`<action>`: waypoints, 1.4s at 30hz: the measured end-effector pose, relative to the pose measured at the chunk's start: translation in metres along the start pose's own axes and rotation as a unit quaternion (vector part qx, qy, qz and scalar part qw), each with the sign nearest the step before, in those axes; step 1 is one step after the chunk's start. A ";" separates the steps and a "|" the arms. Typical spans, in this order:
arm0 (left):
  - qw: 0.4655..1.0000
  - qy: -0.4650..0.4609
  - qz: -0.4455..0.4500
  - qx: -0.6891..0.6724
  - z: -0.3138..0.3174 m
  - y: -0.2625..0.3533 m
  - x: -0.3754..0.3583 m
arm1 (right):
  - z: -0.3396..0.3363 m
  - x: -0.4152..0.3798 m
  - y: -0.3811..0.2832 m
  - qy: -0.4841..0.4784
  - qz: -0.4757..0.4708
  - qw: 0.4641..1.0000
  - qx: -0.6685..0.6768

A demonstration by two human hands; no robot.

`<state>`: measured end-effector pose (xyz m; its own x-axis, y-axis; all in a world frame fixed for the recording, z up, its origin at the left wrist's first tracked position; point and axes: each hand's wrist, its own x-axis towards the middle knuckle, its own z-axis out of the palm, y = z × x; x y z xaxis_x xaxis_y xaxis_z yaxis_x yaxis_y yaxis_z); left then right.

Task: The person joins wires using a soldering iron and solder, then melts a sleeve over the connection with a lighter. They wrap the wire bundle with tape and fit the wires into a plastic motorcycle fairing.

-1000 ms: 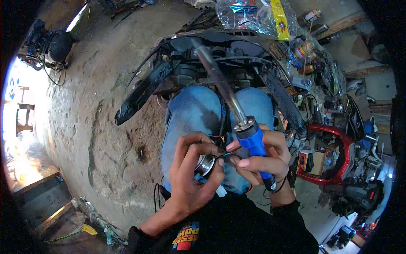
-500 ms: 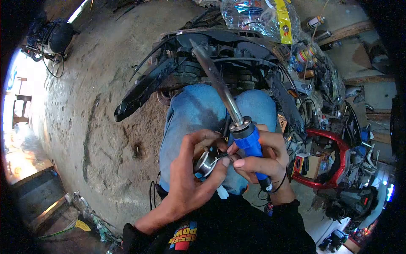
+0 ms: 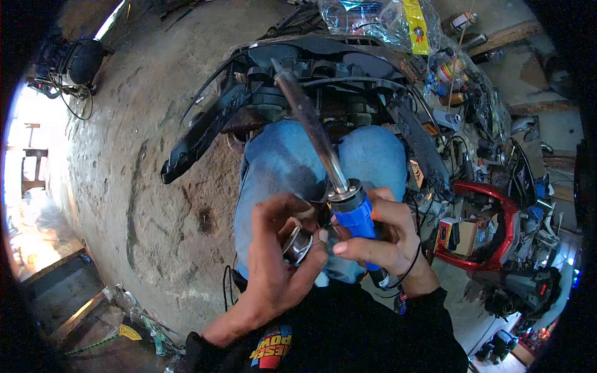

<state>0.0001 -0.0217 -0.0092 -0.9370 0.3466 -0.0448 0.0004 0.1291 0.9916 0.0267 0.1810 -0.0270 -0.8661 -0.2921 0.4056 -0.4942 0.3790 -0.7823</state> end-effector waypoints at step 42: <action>0.977 0.072 -0.055 0.190 0.006 0.004 -0.008 | 0.005 -0.079 -0.002 0.334 0.033 0.941 0.039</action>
<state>0.0096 -0.0185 -0.0059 -0.9783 0.1797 -0.1033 0.0015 0.5042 0.8636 0.0966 0.1988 -0.0606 -0.7617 0.3574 0.5405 -0.4527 0.3033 -0.8385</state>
